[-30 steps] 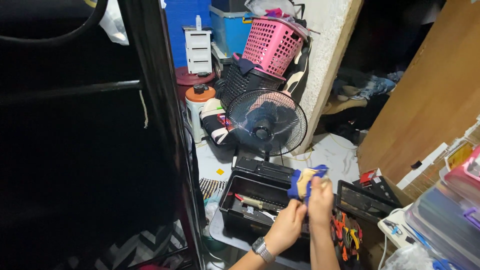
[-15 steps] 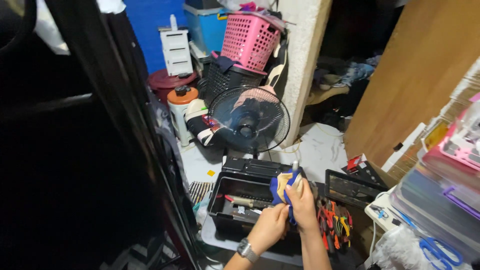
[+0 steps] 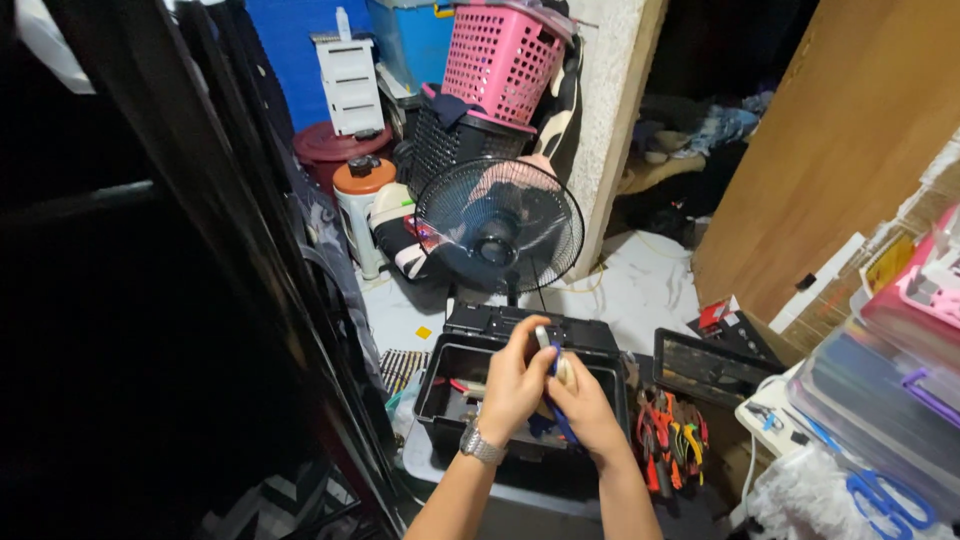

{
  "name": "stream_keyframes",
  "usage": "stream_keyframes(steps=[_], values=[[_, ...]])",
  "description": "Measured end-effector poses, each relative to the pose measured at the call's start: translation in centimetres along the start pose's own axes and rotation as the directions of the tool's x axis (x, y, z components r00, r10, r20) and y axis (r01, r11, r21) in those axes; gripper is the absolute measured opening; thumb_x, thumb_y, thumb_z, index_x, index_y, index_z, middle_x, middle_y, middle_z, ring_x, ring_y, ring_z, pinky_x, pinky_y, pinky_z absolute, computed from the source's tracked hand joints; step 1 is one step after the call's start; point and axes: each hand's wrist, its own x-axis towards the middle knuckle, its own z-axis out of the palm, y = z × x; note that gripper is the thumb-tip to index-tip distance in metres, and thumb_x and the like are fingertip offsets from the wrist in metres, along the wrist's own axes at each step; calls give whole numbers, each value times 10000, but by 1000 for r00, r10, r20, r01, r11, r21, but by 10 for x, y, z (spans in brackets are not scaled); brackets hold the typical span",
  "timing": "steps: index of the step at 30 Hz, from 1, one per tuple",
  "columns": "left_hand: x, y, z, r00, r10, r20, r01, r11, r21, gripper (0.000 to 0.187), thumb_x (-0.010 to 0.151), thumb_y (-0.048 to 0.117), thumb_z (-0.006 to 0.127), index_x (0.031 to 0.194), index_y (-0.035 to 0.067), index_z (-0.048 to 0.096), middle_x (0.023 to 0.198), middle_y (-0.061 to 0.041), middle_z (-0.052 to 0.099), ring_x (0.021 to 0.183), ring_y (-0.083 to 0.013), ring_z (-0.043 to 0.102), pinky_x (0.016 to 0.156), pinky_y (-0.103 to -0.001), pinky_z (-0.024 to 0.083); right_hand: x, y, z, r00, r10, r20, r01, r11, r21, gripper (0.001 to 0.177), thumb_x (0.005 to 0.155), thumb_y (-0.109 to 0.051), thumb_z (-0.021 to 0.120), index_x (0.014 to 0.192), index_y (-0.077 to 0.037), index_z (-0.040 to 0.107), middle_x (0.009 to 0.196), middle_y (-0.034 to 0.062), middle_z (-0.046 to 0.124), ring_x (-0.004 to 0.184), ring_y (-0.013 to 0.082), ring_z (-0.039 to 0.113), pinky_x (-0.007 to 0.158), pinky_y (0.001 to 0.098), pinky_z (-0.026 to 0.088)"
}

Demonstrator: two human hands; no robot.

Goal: Organizing various hand tools including pliers and wrenches into a portable black toolbox.

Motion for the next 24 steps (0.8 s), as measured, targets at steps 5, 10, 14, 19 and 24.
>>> stream_keyframes(steps=[5,10,14,19,24], values=[[7,30,10,965,-3,-262,58,977,204,368,907,183,733,1247,78,640,758,-147,719,655,-236,687,613,-349,546,-21,-56,52,939,-272,-212,-74,441,-894,529,872,-193,725,1364,-106,554,1058,114,700,992,315,678,801,402,543],[16,40,13,926,-23,-378,109,972,207,373,898,243,724,1225,90,632,760,-138,756,668,-271,758,599,-364,558,-23,-38,57,829,-548,-109,17,221,-975,612,811,-145,762,1374,-79,532,1033,119,667,977,350,668,798,431,538],[25,-1,10,947,88,-309,-33,983,178,366,1010,229,611,1333,61,578,830,-141,751,748,-247,748,655,-353,571,-13,-6,27,993,-80,-82,42,922,-386,538,848,-99,775,1334,-73,547,1070,124,729,984,205,700,824,343,571],[46,-55,-9,964,-145,-221,55,928,-368,472,1088,298,434,1511,98,373,828,-67,679,628,-159,641,557,-304,487,-7,32,-11,999,-42,-8,38,947,-319,367,951,-202,750,1277,-67,649,1009,161,709,888,149,660,772,349,561],[59,-134,-18,982,-122,-143,144,977,158,467,1051,276,505,1459,75,402,801,-140,697,615,-279,636,563,-394,509,2,76,-53,825,-187,-533,-349,574,-741,409,926,-389,689,1276,-189,619,964,208,752,922,385,734,754,457,563]])
